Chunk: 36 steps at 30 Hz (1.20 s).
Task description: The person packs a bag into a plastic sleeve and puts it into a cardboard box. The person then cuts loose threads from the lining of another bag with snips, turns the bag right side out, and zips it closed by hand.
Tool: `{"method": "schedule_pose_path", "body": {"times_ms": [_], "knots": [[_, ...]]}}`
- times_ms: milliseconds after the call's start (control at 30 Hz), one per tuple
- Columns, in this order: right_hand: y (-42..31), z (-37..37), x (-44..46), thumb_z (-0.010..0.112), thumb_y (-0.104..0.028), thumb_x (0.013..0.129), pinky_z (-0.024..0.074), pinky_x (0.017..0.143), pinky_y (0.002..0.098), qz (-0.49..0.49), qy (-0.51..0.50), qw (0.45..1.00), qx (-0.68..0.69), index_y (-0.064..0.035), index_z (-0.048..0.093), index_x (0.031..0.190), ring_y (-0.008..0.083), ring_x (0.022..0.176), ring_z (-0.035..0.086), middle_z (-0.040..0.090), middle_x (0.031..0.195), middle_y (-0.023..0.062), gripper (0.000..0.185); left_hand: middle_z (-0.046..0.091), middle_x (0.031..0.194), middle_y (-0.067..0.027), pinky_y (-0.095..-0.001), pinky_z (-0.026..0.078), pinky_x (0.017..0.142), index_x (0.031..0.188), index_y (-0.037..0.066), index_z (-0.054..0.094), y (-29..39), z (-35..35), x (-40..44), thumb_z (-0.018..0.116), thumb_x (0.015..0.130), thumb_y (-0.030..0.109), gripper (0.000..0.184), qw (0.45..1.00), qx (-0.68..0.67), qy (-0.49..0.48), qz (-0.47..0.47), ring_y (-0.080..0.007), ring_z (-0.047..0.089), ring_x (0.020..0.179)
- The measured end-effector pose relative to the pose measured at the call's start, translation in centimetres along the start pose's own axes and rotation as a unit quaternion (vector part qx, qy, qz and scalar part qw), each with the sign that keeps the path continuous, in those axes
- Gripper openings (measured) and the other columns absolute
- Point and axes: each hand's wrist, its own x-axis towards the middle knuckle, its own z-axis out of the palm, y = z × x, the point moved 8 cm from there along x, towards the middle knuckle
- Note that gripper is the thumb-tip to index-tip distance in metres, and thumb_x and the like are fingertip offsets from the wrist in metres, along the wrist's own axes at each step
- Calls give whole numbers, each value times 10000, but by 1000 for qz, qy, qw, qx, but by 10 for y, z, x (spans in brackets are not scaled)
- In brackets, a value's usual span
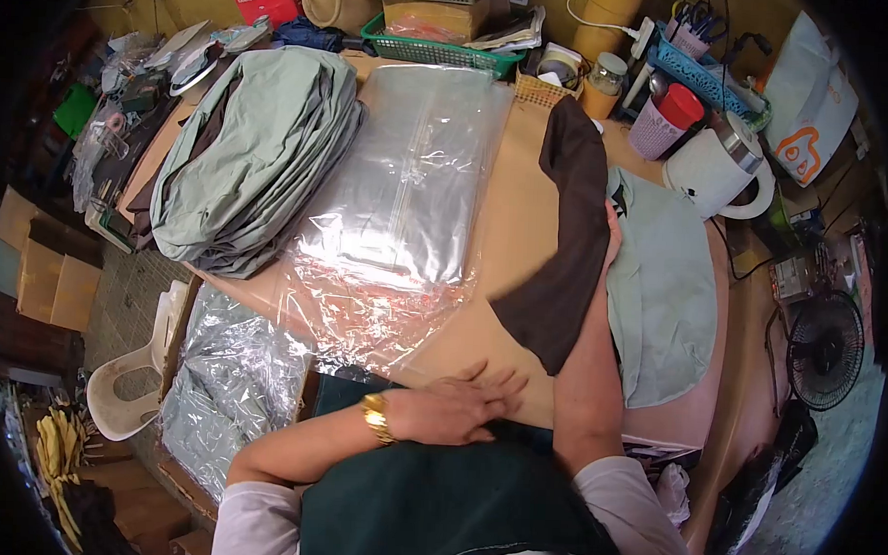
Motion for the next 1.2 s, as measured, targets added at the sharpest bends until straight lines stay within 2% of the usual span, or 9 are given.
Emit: {"method": "schedule_pose_path", "body": {"times_ms": [100, 300, 467, 733, 800, 833, 933, 1033, 1200], "knots": [[-15, -28, -1, 374, -182, 1000, 497, 982, 390, -102, 38, 984, -144, 52, 551, 1257, 291, 1084, 623, 608, 1235, 201, 390, 435, 1443, -192, -419, 333, 1103, 1393, -7, 447, -3, -16, -40, 529, 978, 323, 537, 894, -344, -285, 37, -313, 422, 1343], [20, 25, -18, 594, -306, 930, 458, 953, 282, -95, 335, 769, -535, 49, 642, 1110, 169, 1052, 607, 647, 1156, 138, 401, 611, 1246, -145, -339, 443, 1014, 1239, -41, 585, -81, -83, -65, 596, 946, 132, 341, 742, -585, 257, -202, -227, 575, 1160], [60, 156, 14, 605, -277, 928, 321, 583, 200, -84, 160, 667, -723, -47, 538, 1151, 43, 661, 373, 455, 799, -42, 328, 588, 951, -138, -388, 479, 835, 982, -34, 614, 3, -216, -130, 528, 875, 97, 190, 778, -123, 614, -57, -269, 565, 885], [25, 13, 143, 629, -249, 841, 450, 915, 402, 214, 246, 699, -636, -4, 525, 1237, 275, 1042, 589, 607, 1038, 161, 477, 534, 1125, -220, -529, 302, 1037, 1107, -39, 579, 117, -270, -191, 560, 903, 361, 450, 585, 124, 782, 177, -364, 486, 1122], [7, 82, 138, 659, -318, 824, 419, 969, 480, -34, 277, 336, -899, -5, 485, 1279, 339, 1130, 548, 587, 1115, 196, 578, 536, 1132, -219, -516, 315, 1025, 1128, -36, 567, 118, -269, -198, 568, 902, 344, 443, 579, 130, 784, 183, -359, 492, 1121], [15, 83, 145, 671, -423, 818, 405, 992, 505, -83, 238, 320, -913, -33, 455, 1294, 388, 1175, 536, 599, 1154, 228, 652, 538, 1135, -219, -510, 321, 1020, 1138, -35, 561, 117, -267, -199, 572, 902, 336, 440, 578, 132, 784, 186, -356, 495, 1121], [52, 77, 151, 674, -406, 814, 374, 1019, 513, -53, 127, 468, -873, -77, 448, 1340, 401, 1235, 458, 491, 1305, 239, 661, 541, 1145, -219, -491, 341, 1002, 1169, -31, 543, 113, -266, -198, 585, 901, 311, 437, 581, 126, 781, 194, -349, 505, 1119], [80, 58, 131, 688, -365, 814, 439, 940, 471, -22, 88, 286, -954, -63, 526, 1244, 388, 1130, 550, 590, 1188, 240, 550, 544, 1155, -218, -472, 361, 984, 1200, -27, 525, 98, -260, -190, 597, 900, 286, 439, 595, 97, 779, 174, -341, 514, 1118], [59, 126, 122, 665, -281, 864, 487, 802, 391, -31, 63, 428, -901, 8, 600, 1041, 278, 894, 655, 676, 854, 156, 345, 550, 1171, -218, -441, 394, 955, 1251, -21, 495, 23, -253, -150, 618, 898, 244, 458, 650, 7, 759, 34, -328, 529, 1116]]}}
